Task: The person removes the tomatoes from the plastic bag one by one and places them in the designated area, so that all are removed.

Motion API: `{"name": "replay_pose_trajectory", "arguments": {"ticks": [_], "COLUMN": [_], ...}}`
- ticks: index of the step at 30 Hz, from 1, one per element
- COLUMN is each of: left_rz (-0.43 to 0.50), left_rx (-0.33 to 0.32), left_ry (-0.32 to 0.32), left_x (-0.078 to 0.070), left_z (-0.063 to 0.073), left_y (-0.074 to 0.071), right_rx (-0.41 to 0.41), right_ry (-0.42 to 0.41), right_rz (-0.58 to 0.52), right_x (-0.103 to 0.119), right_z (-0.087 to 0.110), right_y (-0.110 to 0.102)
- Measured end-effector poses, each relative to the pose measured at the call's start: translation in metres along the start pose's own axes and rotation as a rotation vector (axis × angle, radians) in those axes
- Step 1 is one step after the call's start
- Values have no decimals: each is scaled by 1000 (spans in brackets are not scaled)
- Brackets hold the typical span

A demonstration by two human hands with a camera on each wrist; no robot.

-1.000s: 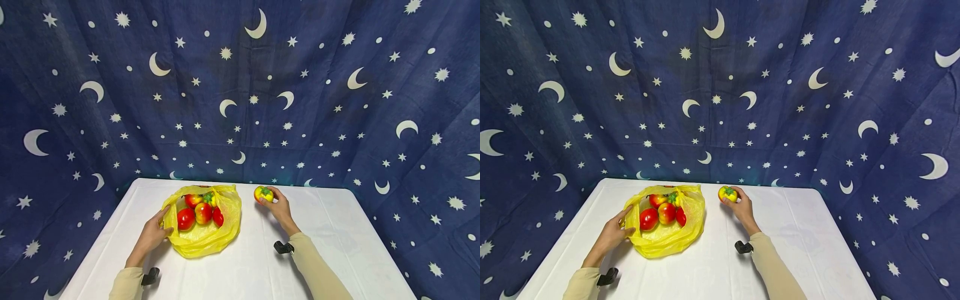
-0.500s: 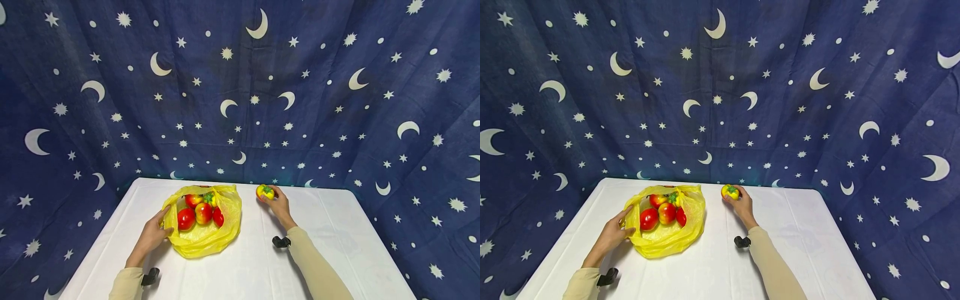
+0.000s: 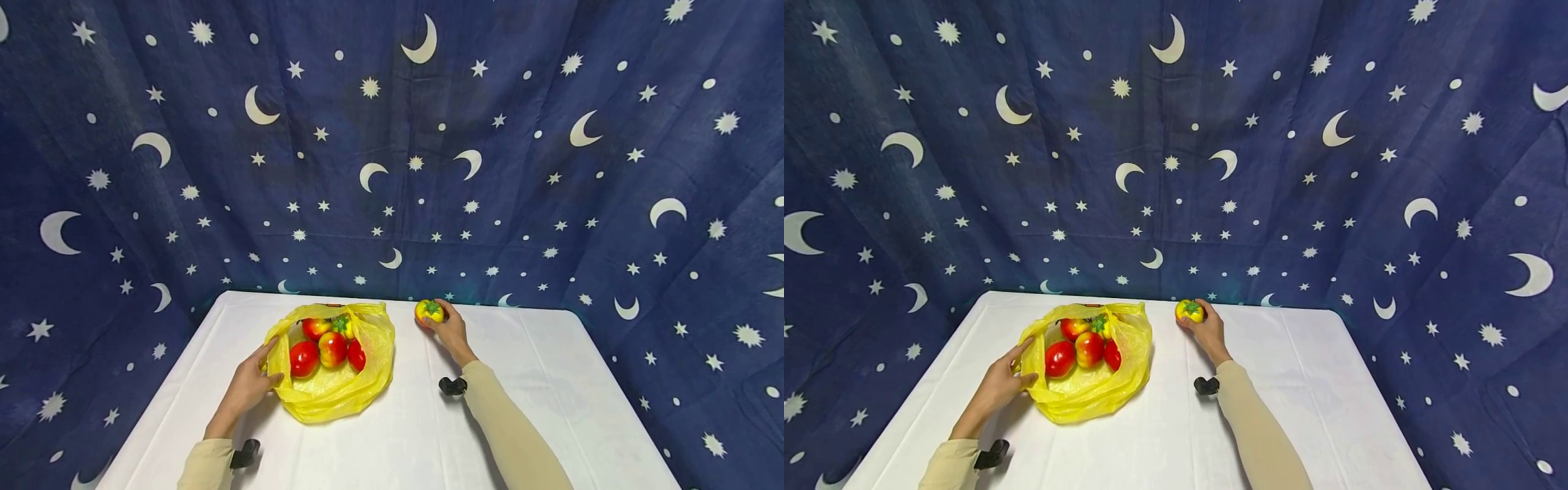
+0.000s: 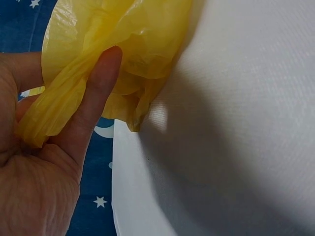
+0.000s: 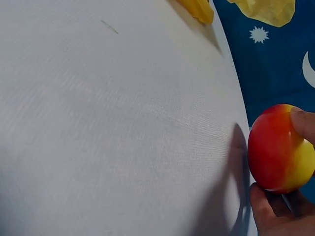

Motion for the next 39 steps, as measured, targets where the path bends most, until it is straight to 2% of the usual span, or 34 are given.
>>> {"name": "replay_pose_trajectory", "arguments": {"ticks": [9,18,24,32,39], "left_rz": [-8,-5,-5,-9,-14], "left_rx": [-3,-11,-11,-18,8], "left_ry": [11,15,16,41,-3], "left_x": [1,0,0,-3,-2], "left_z": [-1,0,1,0,2], "left_y": [-1,1,1,1,0], "right_rx": [1,20,33,-5,4], "right_ry": [29,46,51,-30,-83], "right_rz": [22,27,-7,-25,-114], "right_x": [-7,-5,-3,8,29], "right_z": [-6,-5,-1,2,15], "right_y": [9,6,1,-10,-16]}}
Point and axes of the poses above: each hand's wrist, its own z-axis away from the middle knuckle, its own y-axis out of the palm, x = y × z, the point moved 1 cm from there along -z, towards the middle knuckle, and after that the axes turned 4 degrees about -z, right-handed, at the moved point
